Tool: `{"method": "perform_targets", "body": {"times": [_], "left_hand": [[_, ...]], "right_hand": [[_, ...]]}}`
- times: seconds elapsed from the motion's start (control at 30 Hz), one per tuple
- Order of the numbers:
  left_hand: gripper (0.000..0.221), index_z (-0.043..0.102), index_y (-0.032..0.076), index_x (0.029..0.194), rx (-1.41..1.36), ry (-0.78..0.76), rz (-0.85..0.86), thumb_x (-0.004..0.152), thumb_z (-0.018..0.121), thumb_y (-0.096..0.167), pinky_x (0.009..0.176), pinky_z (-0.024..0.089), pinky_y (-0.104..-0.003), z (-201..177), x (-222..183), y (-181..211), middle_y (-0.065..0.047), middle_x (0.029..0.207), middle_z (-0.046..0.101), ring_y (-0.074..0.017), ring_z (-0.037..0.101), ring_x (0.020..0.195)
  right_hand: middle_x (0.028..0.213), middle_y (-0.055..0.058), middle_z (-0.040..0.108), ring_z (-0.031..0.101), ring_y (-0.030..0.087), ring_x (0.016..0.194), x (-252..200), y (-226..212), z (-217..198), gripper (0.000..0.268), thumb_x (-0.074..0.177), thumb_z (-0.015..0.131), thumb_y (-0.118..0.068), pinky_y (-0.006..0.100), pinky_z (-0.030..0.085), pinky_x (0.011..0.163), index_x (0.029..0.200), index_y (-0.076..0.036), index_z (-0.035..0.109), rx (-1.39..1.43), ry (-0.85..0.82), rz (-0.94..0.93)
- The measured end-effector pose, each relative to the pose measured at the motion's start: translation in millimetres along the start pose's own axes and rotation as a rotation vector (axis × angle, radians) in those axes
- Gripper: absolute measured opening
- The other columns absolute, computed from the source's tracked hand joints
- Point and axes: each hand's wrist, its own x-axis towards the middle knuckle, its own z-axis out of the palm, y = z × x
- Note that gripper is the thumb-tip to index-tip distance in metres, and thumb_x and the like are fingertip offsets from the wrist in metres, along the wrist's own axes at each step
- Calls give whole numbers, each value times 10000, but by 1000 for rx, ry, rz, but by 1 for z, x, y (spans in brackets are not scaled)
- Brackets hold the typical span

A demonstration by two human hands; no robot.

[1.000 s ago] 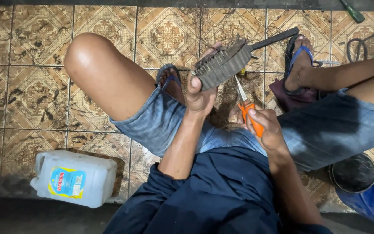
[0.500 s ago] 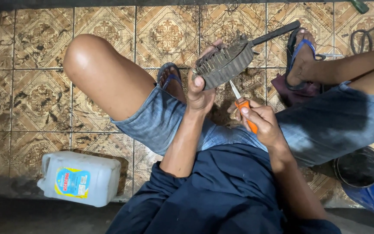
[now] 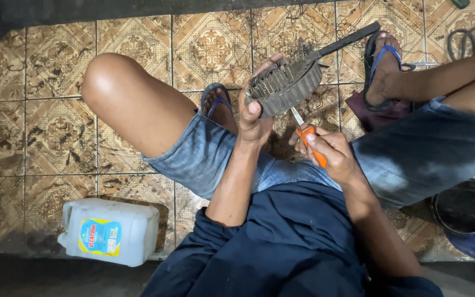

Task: Cutting and removing copper wire windings from a motor stator using pliers and a screwdriver for recycling or repair.

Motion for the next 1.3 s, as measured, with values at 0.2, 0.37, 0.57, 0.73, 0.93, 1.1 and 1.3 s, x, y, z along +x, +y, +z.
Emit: {"method": "perform_targets", "body": {"times": [0.2,0.37,0.57,0.73,0.93,1.1,1.3], "left_hand": [[784,569,63,1452,37,11,-25,816,827,441,1250,370,-559,3,1,0,-180,1583,448,-335,472,1445],[851,524,-1,1442,158,83,-55,822,777,525,1200,352,-618,6,1,0,-217,1571,417,-396,449,1424],[692,608,60,1403,76,59,-52,867,765,470,1237,291,-608,2,2,-3,-184,1577,434,-365,382,1483],[671,587,60,1434,0,-3,-90,906,745,444,1257,293,-580,-1,5,-3,-188,1584,431,-359,421,1462],[818,501,11,1502,-144,-49,-160,899,680,534,1284,333,-509,5,8,2,-191,1591,424,-352,476,1438],[831,471,-1,1546,-235,-118,-142,952,597,566,1335,282,-519,10,8,-1,-180,1598,437,-364,465,1460],[716,692,107,1336,-358,59,-18,982,531,707,1107,491,-539,31,10,-5,-174,1343,677,-331,667,1213]], "right_hand": [[857,110,677,520,106,617,-5,2,0,266,1032,515,-124,212,403,555,1088,83,671,10,25,8],[903,117,669,562,175,643,-9,-26,20,484,992,535,-68,275,411,603,514,13,538,-470,116,-169],[905,129,690,525,195,566,-8,-30,27,278,933,585,-12,299,395,512,688,101,653,-612,172,-298],[859,122,664,486,114,541,-10,17,-1,241,995,494,-43,231,384,498,1108,110,642,-15,84,-74],[1072,281,589,505,183,707,-8,23,-5,237,1019,520,-137,230,397,574,865,39,560,653,-38,7],[983,160,583,478,115,695,-4,9,4,372,1025,530,-220,197,377,545,1257,70,562,758,-104,77],[946,74,466,414,111,753,-2,21,-1,590,1076,423,-340,211,326,514,519,-147,449,948,-283,80]]}}
